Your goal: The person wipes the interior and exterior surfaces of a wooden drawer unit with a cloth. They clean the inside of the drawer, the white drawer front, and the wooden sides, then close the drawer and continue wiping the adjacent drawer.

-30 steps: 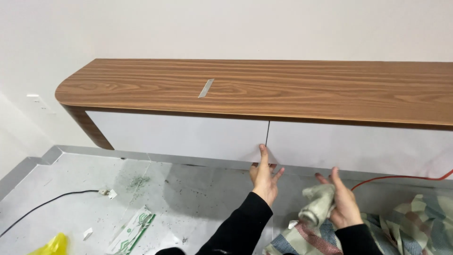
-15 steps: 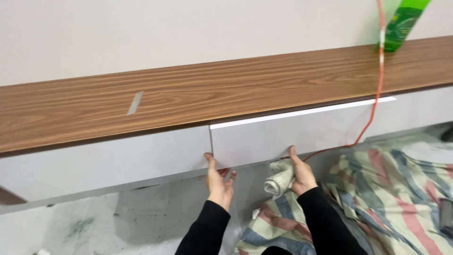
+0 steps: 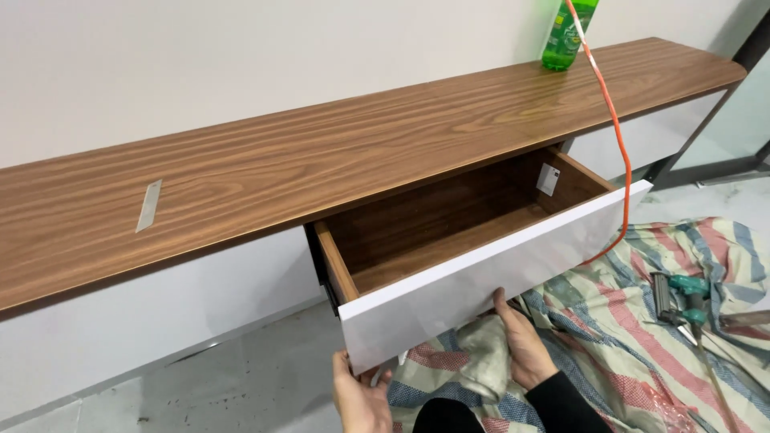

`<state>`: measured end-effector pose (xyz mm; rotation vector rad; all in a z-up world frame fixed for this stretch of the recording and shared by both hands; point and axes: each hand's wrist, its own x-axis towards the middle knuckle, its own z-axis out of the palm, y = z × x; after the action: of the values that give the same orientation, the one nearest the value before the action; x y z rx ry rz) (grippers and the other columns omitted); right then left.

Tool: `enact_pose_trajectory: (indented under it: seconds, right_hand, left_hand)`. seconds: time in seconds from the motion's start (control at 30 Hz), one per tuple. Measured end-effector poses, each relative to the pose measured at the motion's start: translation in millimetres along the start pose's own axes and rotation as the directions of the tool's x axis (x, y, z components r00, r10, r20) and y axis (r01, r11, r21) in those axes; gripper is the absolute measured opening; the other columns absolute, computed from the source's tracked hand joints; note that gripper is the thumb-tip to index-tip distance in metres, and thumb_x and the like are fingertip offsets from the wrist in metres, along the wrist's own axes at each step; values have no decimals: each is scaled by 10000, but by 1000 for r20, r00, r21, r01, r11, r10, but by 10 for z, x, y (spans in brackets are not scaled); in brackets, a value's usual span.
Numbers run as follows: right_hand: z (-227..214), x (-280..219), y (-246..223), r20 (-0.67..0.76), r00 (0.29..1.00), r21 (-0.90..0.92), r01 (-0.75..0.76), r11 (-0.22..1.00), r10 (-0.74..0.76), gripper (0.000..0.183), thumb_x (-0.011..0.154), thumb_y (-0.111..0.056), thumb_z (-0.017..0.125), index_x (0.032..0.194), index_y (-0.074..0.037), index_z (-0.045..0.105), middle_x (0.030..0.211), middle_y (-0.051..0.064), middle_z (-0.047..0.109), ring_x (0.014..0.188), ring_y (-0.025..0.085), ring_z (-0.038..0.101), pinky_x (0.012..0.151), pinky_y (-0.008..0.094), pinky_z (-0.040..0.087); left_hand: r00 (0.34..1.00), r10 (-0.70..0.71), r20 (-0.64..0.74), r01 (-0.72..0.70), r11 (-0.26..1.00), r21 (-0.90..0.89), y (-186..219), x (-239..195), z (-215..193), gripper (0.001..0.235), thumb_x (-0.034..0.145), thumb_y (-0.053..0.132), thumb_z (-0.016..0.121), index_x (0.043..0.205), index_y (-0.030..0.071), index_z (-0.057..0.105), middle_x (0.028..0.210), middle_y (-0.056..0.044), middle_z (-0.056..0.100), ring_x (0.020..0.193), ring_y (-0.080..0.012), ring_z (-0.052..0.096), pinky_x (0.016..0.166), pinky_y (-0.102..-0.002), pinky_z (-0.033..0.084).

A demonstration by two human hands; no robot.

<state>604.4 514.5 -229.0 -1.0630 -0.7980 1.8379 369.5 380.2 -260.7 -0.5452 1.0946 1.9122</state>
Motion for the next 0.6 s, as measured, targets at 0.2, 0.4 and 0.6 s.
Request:
enact_pose_trajectory:
  seconds: [0.2,0.4,0.6]
  right_hand:
    - [-359,-432,-519,-419,905,-313,-71,947,-71,825,1004,-305,760,1705,78,554,1698,303,649,1397,509,699,1166,579,592]
    - [-1408,-19,-810,-546,722,-423,201,884,-426,965,1041,-30,798,1869,-82,304,1773,226,564,1398,387,702,1029,517,623]
    - [-1536,334,-1145,-437,747,-618,155,771,-501,681,1026,-141,891,1665,-33,680,1413,236,814,1164,343,797,1016,457,640]
  left_hand:
    - [983,-137,-121,134,991,-27,-527,502,-462,255,1098,256,643,1199,36,722,1328,-198,718,1096,-440,603,606,-532,455]
    - [956,-135,-260,137,991,-10,-412,71,-313,359,1076,292,734,1239,-28,740,1223,-256,698,1002,-418,618,600,-525,471]
    - [943,-264,-203,285,955,83,-383,230,-390,468,1145,315,703,1529,48,716,1516,-229,676,1264,-471,653,720,-546,591]
